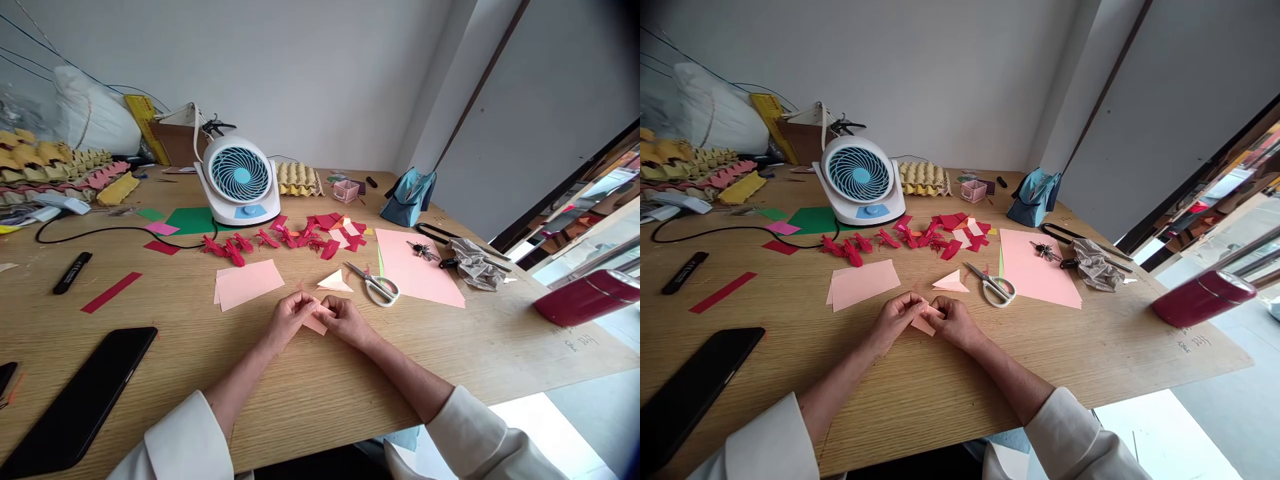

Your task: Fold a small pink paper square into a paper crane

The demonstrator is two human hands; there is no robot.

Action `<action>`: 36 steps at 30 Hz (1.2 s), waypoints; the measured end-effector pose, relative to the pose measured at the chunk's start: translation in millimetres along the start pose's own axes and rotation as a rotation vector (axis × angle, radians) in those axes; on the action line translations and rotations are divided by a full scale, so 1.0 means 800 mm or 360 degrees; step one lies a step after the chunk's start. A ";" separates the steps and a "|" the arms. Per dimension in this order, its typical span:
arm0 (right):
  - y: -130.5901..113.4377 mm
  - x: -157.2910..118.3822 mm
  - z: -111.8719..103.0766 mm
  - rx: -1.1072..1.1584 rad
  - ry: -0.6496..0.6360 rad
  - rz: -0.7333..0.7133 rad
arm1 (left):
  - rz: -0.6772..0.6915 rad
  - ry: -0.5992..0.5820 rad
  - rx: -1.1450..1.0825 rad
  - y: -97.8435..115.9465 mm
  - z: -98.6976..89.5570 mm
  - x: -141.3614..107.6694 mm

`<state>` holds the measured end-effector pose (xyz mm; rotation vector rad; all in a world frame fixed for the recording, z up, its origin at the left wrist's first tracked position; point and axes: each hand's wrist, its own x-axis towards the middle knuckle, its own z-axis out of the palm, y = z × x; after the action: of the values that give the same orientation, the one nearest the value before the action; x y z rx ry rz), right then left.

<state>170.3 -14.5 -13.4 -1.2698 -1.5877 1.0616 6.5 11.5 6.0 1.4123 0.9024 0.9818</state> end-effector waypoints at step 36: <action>0.031 0.000 -0.134 -0.1889 0.0537 0.0410 | -0.0118 0.0243 -0.0169 -0.007 -0.008 0.005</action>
<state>278.8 1.3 -4.2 -2.3001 -1.8265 -0.1164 2.3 18.2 0.6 1.2189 0.9929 1.0766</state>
